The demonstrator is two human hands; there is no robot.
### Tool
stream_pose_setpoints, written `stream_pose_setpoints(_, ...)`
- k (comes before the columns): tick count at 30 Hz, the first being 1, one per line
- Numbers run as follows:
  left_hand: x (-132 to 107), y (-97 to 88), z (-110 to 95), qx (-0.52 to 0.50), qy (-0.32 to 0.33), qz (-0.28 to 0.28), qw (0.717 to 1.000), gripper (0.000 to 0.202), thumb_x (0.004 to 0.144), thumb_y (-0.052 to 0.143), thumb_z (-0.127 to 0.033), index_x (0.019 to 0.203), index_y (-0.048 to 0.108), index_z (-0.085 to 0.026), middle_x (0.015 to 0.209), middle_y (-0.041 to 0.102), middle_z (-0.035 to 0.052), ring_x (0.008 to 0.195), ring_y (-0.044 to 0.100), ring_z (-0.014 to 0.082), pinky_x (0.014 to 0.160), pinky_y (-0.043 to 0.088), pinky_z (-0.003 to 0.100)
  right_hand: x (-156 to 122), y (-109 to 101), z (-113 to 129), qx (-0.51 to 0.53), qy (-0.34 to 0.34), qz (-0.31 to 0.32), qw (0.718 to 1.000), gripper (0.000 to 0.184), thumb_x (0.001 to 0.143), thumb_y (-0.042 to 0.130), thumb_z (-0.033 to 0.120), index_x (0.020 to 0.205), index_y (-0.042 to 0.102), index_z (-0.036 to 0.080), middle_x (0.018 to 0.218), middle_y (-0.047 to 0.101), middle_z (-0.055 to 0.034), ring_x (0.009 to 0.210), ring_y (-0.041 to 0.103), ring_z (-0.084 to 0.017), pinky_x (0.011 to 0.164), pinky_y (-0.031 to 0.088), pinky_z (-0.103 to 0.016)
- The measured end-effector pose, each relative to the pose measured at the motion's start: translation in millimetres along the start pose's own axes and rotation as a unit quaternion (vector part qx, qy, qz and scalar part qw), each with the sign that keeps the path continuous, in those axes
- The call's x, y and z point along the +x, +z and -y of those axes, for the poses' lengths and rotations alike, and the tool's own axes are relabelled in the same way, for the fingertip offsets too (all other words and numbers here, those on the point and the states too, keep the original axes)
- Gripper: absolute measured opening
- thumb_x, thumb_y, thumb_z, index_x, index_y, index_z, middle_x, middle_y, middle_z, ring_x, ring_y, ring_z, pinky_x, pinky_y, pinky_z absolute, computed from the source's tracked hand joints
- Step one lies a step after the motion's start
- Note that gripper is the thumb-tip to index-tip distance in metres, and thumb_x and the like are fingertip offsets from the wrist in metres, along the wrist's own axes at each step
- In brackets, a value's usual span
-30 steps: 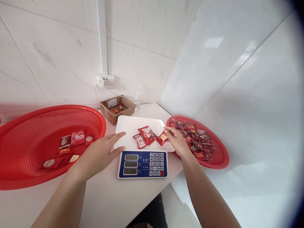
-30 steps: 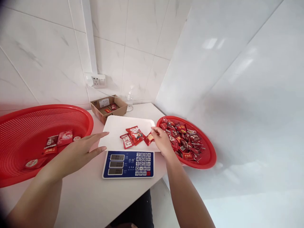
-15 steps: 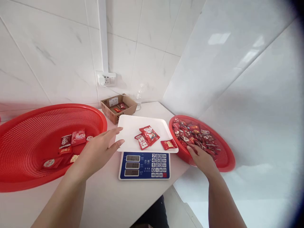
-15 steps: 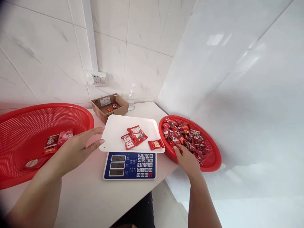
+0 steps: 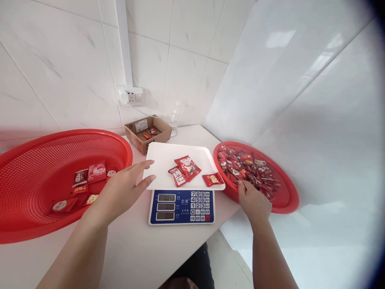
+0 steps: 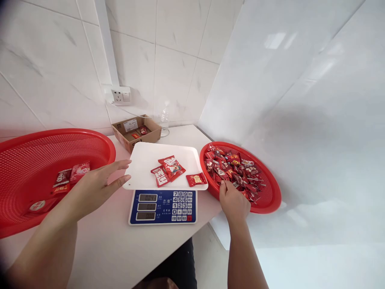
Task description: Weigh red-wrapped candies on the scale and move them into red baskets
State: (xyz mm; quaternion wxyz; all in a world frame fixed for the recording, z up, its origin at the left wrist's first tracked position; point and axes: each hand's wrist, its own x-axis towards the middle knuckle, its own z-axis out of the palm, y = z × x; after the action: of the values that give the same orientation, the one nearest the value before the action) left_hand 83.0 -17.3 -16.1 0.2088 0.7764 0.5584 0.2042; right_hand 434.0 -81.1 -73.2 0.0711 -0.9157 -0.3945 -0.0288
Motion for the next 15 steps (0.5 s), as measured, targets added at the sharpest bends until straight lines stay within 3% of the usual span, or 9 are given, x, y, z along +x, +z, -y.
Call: stream_pose_setpoints(15,0.0,0.8,0.2,-0.006,0.008,-0.004,1.0,0.052,0.087,0.039,-0.058,0.132,0.049,-0.032,0.129,0.062,0.0038,0.113,0.059,0.0289,0.093,0.046,0.045,-2.7,3.1,2.8,0.0,0.015,-0.026,1.0,0.049,0.095,0.026,0.043,0.121,0.063,0.024,0.091,0.072,-0.0146,0.082,0.066,-0.029,0.066,0.046,-0.036)
